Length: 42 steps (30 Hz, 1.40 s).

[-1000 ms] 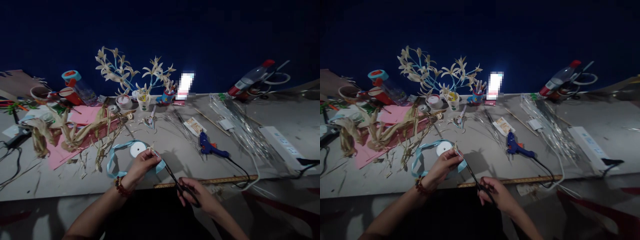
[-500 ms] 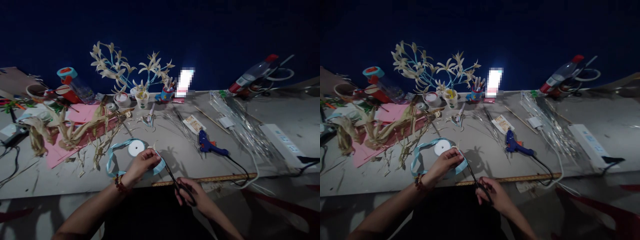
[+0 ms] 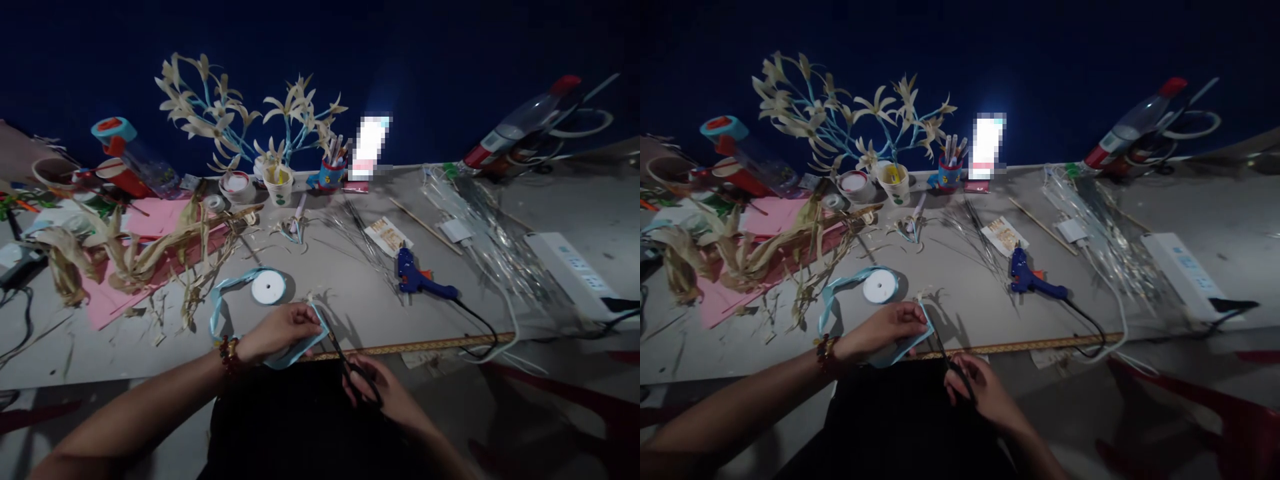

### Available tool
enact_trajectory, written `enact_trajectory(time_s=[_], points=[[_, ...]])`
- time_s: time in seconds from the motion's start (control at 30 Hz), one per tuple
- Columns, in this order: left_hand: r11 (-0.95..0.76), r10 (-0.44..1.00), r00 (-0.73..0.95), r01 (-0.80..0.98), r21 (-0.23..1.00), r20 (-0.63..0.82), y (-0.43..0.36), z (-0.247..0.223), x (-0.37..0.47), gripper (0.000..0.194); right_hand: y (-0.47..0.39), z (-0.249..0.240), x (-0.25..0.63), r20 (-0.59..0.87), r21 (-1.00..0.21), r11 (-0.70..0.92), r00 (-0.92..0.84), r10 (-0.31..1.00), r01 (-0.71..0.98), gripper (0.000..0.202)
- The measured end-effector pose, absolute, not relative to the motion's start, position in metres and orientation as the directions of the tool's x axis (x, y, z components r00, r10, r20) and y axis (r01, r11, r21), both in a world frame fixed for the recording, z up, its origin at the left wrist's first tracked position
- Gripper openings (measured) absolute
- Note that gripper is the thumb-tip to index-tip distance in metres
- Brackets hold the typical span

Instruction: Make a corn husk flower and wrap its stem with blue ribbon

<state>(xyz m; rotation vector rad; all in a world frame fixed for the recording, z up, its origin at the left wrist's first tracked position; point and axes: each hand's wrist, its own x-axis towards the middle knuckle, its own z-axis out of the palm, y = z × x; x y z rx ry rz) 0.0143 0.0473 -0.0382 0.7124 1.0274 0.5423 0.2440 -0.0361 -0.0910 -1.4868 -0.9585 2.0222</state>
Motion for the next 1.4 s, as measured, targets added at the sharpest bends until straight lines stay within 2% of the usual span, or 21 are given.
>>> enact_trajectory(time_s=[0.1, 0.33, 0.6, 0.83, 1.03, 1.4], points=[[0.666, 0.683, 0.439, -0.046, 0.745, -0.584, 0.046, -0.040, 0.017, 0.021, -0.037, -0.090, 0.244, -0.668, -0.733, -0.677, -0.247, 0.701, 0.061, 0.075], [0.723, 0.563, 0.517, 0.068, 0.687, -0.644, 0.052, -0.047, 0.018, 0.027, -0.038, -0.078, 0.245, -0.717, -0.683, -0.726, -0.265, 0.645, 0.079, 0.067], [0.740, 0.488, 0.517, 0.183, 0.648, -0.703, 0.059, -0.050, 0.020, 0.020, -0.037, -0.074, 0.241, -0.684, -0.726, -0.675, -0.238, 0.689, 0.133, 0.058], [0.735, 0.478, 0.509, 0.214, 0.643, -0.716, 0.060, -0.048, 0.021, 0.016, -0.040, -0.087, 0.242, -0.608, -0.794, -0.579, -0.266, 0.748, 0.187, 0.047], [0.739, 0.452, 0.526, 0.233, 0.633, -0.721, 0.063, -0.043, 0.019, 0.014, -0.042, -0.086, 0.240, -0.606, -0.794, -0.597, -0.238, 0.759, 0.114, 0.049], [0.740, 0.449, 0.563, 0.201, 0.642, -0.694, 0.063, -0.044, 0.016, 0.016, -0.042, -0.087, 0.245, -0.577, -0.815, -0.529, -0.253, 0.777, 0.236, 0.045]])
